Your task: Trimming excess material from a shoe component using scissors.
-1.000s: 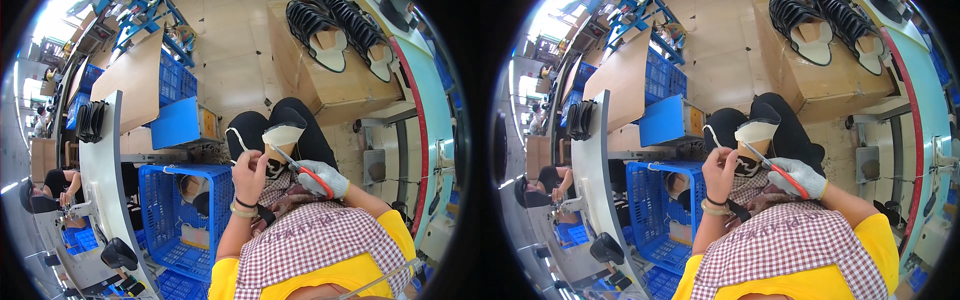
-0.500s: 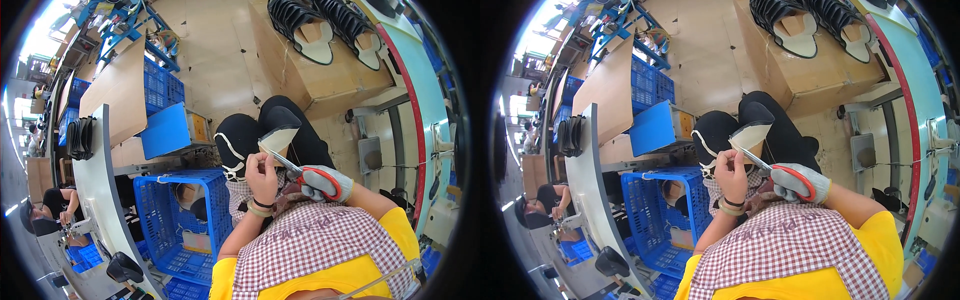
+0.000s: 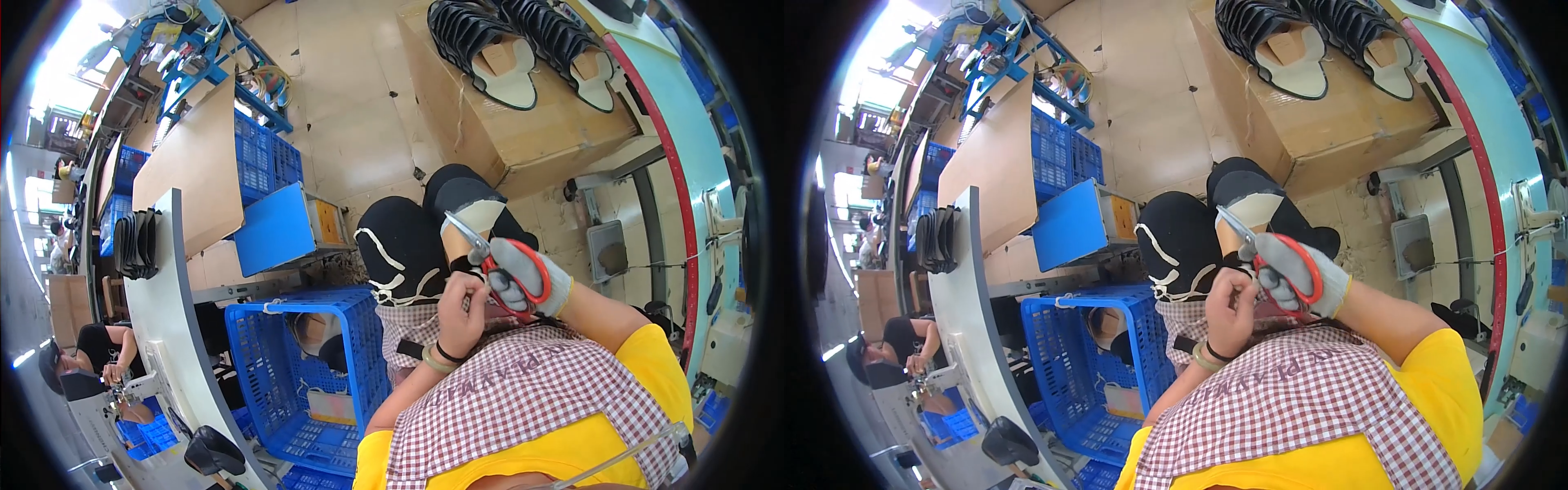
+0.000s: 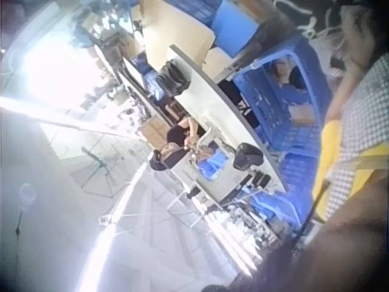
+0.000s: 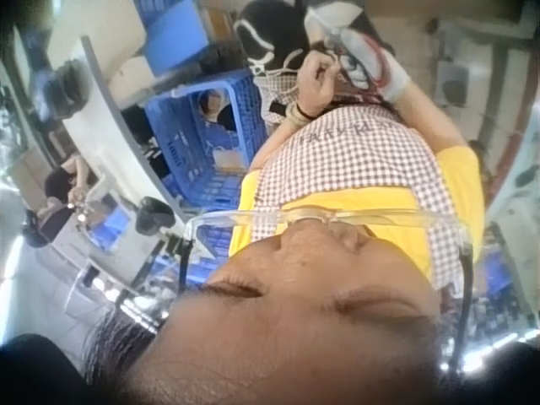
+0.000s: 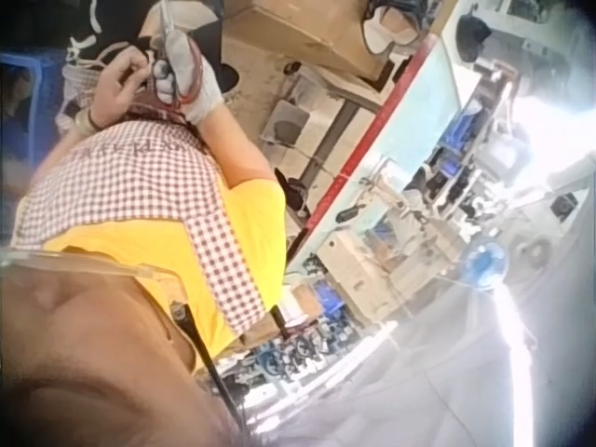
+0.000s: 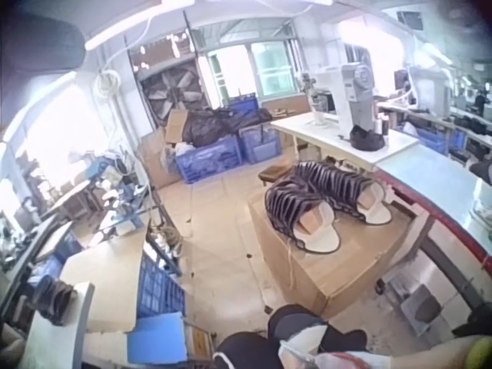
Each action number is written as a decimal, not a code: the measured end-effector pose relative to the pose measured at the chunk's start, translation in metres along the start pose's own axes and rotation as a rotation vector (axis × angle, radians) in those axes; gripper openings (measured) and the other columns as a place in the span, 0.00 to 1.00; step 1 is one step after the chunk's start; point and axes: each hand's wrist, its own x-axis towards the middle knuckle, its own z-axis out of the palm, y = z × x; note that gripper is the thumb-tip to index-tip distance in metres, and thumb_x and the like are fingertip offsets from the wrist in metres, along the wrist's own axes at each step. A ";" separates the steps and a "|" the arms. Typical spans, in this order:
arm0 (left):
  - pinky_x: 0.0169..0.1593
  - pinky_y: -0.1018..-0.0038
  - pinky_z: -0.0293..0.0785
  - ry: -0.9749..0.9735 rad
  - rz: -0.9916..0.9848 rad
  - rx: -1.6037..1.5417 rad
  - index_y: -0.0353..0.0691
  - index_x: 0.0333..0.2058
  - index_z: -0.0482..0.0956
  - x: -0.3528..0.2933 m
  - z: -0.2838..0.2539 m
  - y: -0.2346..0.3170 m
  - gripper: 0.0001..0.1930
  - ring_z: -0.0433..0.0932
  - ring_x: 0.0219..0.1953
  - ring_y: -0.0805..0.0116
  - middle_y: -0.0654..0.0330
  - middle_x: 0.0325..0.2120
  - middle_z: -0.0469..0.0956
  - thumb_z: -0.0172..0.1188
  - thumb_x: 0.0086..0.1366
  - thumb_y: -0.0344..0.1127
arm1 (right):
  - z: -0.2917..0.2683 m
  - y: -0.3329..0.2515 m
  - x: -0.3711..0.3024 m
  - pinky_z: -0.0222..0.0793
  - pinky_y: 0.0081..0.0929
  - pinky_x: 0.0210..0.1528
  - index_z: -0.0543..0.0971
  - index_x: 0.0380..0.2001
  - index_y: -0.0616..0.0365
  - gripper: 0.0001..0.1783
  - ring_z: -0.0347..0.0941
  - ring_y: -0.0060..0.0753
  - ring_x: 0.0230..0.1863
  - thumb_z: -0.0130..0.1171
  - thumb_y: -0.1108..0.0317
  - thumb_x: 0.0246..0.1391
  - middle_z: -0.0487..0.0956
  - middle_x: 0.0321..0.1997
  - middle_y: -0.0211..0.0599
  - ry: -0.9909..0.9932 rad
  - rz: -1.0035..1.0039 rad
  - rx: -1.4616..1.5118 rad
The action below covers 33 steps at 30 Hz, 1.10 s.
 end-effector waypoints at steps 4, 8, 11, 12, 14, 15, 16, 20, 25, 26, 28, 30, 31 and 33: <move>0.42 0.70 0.67 0.361 0.085 0.304 0.34 0.32 0.73 0.011 -0.046 -0.001 0.02 0.72 0.35 0.60 0.55 0.31 0.74 0.54 0.59 0.25 | -0.001 -0.009 0.000 0.54 0.11 0.15 0.71 0.50 0.58 0.27 0.58 0.13 0.15 0.47 0.45 0.62 0.68 0.21 0.23 -0.058 -0.005 -0.035; 0.57 0.60 0.62 0.741 0.283 1.156 0.34 0.38 0.76 0.053 -0.096 0.006 0.08 0.70 0.53 0.51 0.48 0.44 0.75 0.54 0.59 0.27 | -0.018 -0.004 -0.008 0.54 0.11 0.15 0.71 0.52 0.59 0.30 0.59 0.13 0.15 0.46 0.43 0.62 0.67 0.21 0.23 -0.056 -0.019 -0.074; 0.61 0.58 0.60 0.418 0.224 1.172 0.35 0.42 0.77 0.065 -0.095 0.012 0.14 0.67 0.57 0.46 0.48 0.48 0.74 0.57 0.56 0.26 | -0.030 -0.003 -0.013 0.54 0.12 0.15 0.70 0.52 0.59 0.30 0.59 0.13 0.15 0.46 0.43 0.61 0.67 0.20 0.24 -0.052 -0.070 -0.104; 0.59 0.59 0.62 0.243 0.250 0.904 0.36 0.42 0.77 0.069 -0.097 0.000 0.14 0.68 0.55 0.46 0.49 0.47 0.74 0.58 0.55 0.27 | -0.031 -0.003 -0.014 0.54 0.12 0.15 0.70 0.52 0.59 0.30 0.59 0.13 0.15 0.46 0.43 0.61 0.67 0.20 0.24 -0.057 -0.102 -0.128; 0.53 0.65 0.69 -0.026 0.121 0.510 0.34 0.38 0.77 0.077 -0.070 -0.022 0.15 0.75 0.45 0.50 0.50 0.39 0.78 0.63 0.50 0.27 | -0.036 0.001 -0.013 0.54 0.12 0.15 0.69 0.52 0.59 0.30 0.59 0.13 0.15 0.47 0.43 0.61 0.67 0.20 0.24 -0.130 -0.127 -0.088; 0.48 0.68 0.73 -0.282 0.003 0.489 0.33 0.39 0.77 0.081 -0.062 -0.029 0.16 0.78 0.41 0.53 0.50 0.36 0.79 0.63 0.48 0.27 | -0.041 0.003 -0.010 0.54 0.12 0.15 0.68 0.53 0.58 0.30 0.58 0.14 0.14 0.47 0.44 0.61 0.66 0.19 0.24 -0.201 -0.137 -0.048; 0.42 0.71 0.75 -0.532 -0.305 0.260 0.33 0.38 0.77 0.085 -0.057 -0.047 0.14 0.80 0.37 0.62 0.53 0.33 0.81 0.62 0.50 0.25 | -0.048 0.008 -0.002 0.53 0.12 0.16 0.67 0.53 0.59 0.30 0.58 0.14 0.15 0.48 0.44 0.61 0.65 0.19 0.24 -0.307 -0.148 -0.012; 0.41 0.75 0.74 -0.779 -0.332 -0.062 0.30 0.42 0.77 0.093 -0.045 -0.055 0.14 0.76 0.36 0.76 0.63 0.33 0.80 0.63 0.57 0.28 | -0.097 0.007 -0.005 0.53 0.13 0.15 0.64 0.54 0.63 0.33 0.58 0.14 0.14 0.52 0.46 0.59 0.65 0.18 0.24 -0.325 -0.402 -0.141; 0.42 0.70 0.73 -0.538 -0.218 -0.706 0.33 0.45 0.76 0.081 -0.033 0.023 0.18 0.77 0.35 0.66 0.56 0.36 0.78 0.63 0.59 0.36 | -0.093 -0.023 0.009 0.61 0.14 0.20 0.63 0.56 0.58 0.32 0.66 0.18 0.19 0.55 0.49 0.57 0.74 0.26 0.29 -0.056 -0.617 -0.131; 0.37 0.69 0.73 -0.555 -0.183 -0.825 0.34 0.46 0.75 0.076 -0.034 0.027 0.19 0.76 0.32 0.64 0.55 0.33 0.77 0.63 0.59 0.38 | -0.084 -0.026 0.021 0.60 0.13 0.19 0.66 0.54 0.56 0.28 0.67 0.17 0.20 0.55 0.50 0.57 0.75 0.30 0.30 -0.062 -0.653 -0.105; 0.23 0.70 0.70 -0.592 -0.098 -1.014 0.34 0.45 0.74 0.073 -0.027 0.042 0.21 0.72 0.21 0.63 0.54 0.24 0.71 0.64 0.58 0.42 | -0.059 -0.036 0.033 0.75 0.23 0.34 0.63 0.61 0.55 0.33 0.76 0.23 0.36 0.55 0.51 0.57 0.76 0.48 0.33 -0.337 -0.508 -0.170; 0.18 0.74 0.67 -0.669 -0.026 -1.173 0.35 0.42 0.75 0.072 -0.012 0.059 0.14 0.70 0.16 0.64 0.53 0.22 0.70 0.57 0.64 0.40 | -0.052 -0.013 0.067 0.61 0.29 0.62 0.63 0.62 0.61 0.30 0.66 0.27 0.58 0.55 0.63 0.59 0.68 0.61 0.37 -0.380 -0.876 -0.246; 0.18 0.75 0.67 -0.661 -0.021 -1.224 0.35 0.41 0.75 0.070 -0.012 0.060 0.12 0.69 0.15 0.65 0.53 0.21 0.70 0.54 0.66 0.39 | -0.041 -0.017 0.070 0.60 0.32 0.63 0.63 0.61 0.61 0.29 0.66 0.27 0.59 0.54 0.63 0.59 0.68 0.62 0.35 -0.420 -0.749 -0.126; 0.23 0.74 0.74 -0.493 0.022 -1.214 0.33 0.39 0.77 0.068 -0.027 0.036 0.12 0.77 0.23 0.63 0.45 0.36 0.76 0.62 0.58 0.32 | -0.052 0.002 0.093 0.64 0.29 0.60 0.64 0.60 0.61 0.25 0.68 0.27 0.56 0.51 0.66 0.61 0.71 0.59 0.37 -0.404 -0.787 0.030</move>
